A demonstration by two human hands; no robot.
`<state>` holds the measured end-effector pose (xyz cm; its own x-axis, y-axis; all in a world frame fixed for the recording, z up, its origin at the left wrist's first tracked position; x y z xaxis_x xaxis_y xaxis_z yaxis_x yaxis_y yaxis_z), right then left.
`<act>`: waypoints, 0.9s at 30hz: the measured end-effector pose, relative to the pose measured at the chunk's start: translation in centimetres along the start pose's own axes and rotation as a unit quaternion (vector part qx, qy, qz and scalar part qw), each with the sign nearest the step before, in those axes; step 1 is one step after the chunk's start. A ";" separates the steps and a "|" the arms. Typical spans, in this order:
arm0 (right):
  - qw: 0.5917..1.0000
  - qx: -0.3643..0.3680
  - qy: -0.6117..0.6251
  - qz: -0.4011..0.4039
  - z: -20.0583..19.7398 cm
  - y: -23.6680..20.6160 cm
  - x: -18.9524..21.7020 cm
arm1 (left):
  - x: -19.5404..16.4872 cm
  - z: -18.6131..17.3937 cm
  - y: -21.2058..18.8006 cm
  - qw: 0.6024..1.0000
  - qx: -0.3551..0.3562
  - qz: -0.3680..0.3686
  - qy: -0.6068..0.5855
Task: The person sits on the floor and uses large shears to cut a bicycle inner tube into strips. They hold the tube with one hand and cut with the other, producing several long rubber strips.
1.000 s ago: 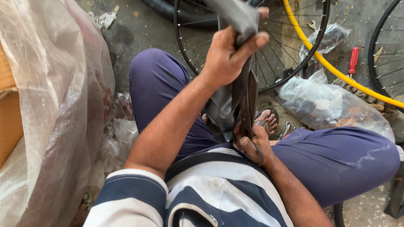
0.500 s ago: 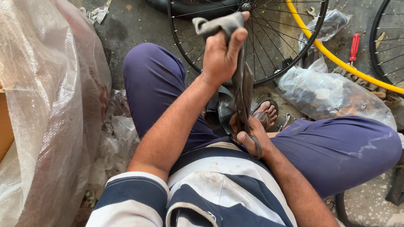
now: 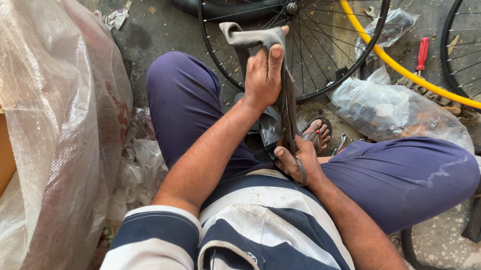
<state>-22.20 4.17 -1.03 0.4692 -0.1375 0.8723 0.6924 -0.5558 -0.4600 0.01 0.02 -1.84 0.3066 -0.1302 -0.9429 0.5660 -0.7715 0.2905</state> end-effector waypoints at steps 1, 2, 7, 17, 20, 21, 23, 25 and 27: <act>0.999 -0.010 -0.029 -0.027 -0.2 0.1 -0.1 | 0.1 0.3 -0.3 0.999 0.032 -0.010 -0.001; 0.997 -0.019 -0.057 -0.054 -0.4 0.2 -0.2 | 0.0 0.6 -0.8 0.998 0.063 -0.021 -0.001; 0.999 -0.002 0.015 -0.052 -0.8 0.5 -0.8 | -0.5 2.0 -3.8 0.993 0.059 -0.066 -0.083; 0.995 -0.017 -0.063 -0.073 -0.6 0.3 -0.7 | -2.1 -2.5 5.8 0.834 0.031 -0.410 -0.369; 0.995 -0.046 -0.016 -0.084 -0.7 0.2 -0.5 | -8.4 -1.7 9.0 0.829 0.062 -0.306 -0.464; 0.985 -0.067 -0.044 -0.151 -1.2 0.1 -0.4 | -10.6 -1.6 9.3 0.852 0.091 -0.220 -0.466; 0.950 -0.109 -0.098 -0.274 -2.2 -0.2 -0.5 | -13.9 -1.4 8.5 0.865 0.153 -0.083 -0.471; 0.954 -0.101 -0.089 -0.269 -3.0 0.2 -1.3 | -14.8 -1.4 7.8 0.865 0.168 -0.018 -0.472; 0.979 -0.053 0.021 -0.198 -2.9 1.1 -2.5 | -12.5 -0.7 8.3 0.885 0.094 -0.021 -0.455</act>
<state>-24.14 1.54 -3.23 0.1520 0.0734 0.9856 0.7535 -0.6539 -0.0675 1.44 -4.34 12.46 -0.5039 -0.4802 -0.7180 0.3991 -0.8666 0.2995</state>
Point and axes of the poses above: each hand's wrist, its own y-axis towards the middle knuckle, its own z-axis out of the palm, x = y × z, the point moved 1 cm from there along y, towards the middle knuckle, and after that the axes turned 3 degrees about z, right-handed, at the moved point
